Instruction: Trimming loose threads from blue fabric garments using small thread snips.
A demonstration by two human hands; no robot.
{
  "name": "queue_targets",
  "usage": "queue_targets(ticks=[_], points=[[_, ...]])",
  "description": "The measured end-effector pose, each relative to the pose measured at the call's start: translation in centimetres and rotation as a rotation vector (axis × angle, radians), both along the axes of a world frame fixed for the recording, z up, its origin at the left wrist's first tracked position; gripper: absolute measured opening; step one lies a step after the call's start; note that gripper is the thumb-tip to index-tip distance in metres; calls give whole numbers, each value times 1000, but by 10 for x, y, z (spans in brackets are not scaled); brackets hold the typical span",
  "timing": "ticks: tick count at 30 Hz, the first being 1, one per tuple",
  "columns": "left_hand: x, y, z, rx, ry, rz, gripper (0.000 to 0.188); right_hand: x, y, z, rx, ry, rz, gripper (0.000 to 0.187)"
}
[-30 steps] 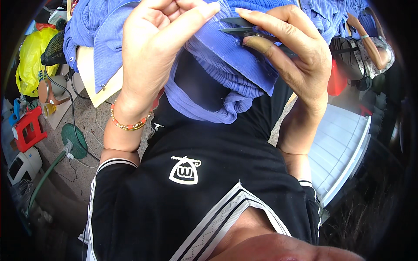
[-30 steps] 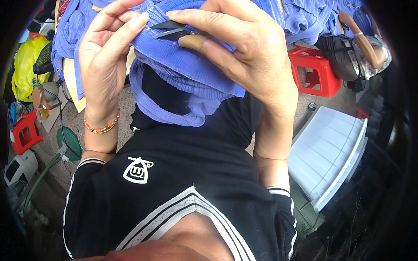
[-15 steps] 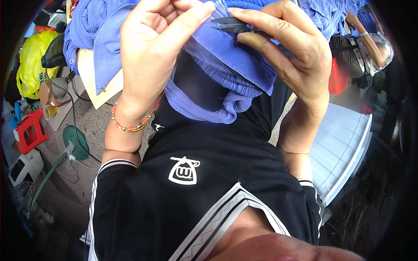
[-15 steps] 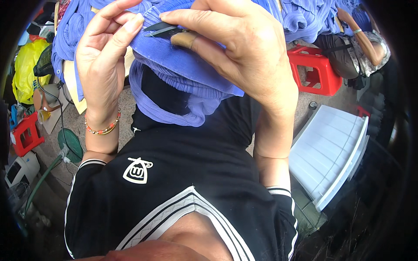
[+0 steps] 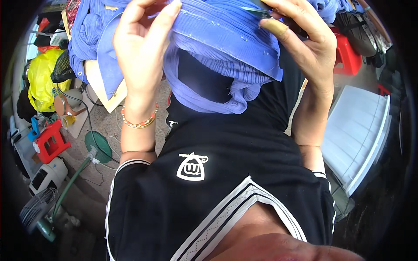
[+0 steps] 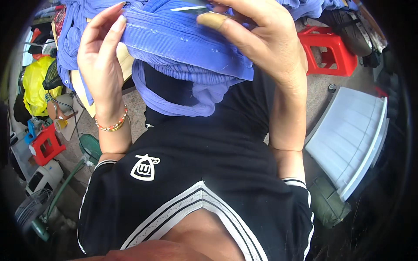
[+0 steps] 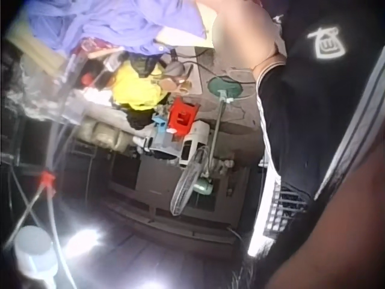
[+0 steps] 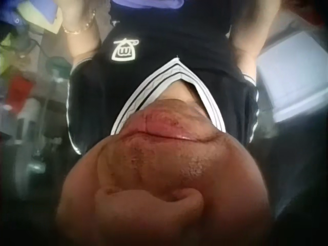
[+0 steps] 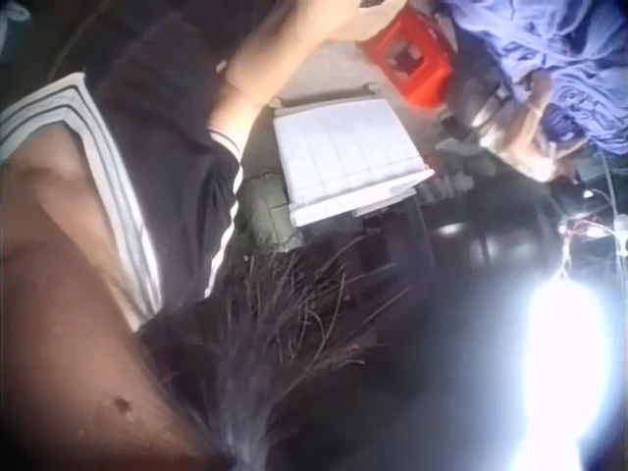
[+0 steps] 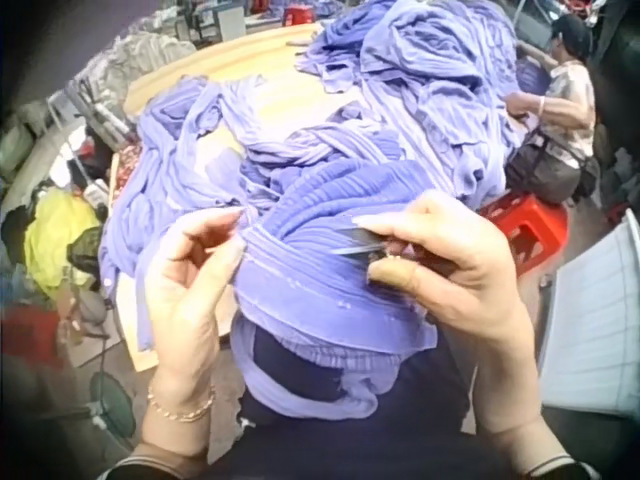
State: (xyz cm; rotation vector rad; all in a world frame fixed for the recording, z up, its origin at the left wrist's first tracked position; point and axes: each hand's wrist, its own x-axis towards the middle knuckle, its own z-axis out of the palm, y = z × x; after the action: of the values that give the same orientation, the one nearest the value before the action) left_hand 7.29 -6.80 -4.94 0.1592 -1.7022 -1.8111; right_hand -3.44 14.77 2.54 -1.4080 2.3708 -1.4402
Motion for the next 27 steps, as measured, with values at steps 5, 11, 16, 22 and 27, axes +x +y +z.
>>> queue_targets(ticks=[5,11,16,22,27], points=[[11,7,14,-657,49,64,29,1,24,-13,-28,-73,-82,33],[7,11,11,-495,-1,-27,13,11,40,-22,-60,-180,-148,33],[1,0,-1,-320,39,-46,8,17,54,-27,-38,-228,-161,37],[17,5,14,-291,-206,-248,57,15,84,-79,-41,-224,-44,55],[1,-12,24,-429,-135,-164,23,13,100,-105,-3,-542,-14,33]])
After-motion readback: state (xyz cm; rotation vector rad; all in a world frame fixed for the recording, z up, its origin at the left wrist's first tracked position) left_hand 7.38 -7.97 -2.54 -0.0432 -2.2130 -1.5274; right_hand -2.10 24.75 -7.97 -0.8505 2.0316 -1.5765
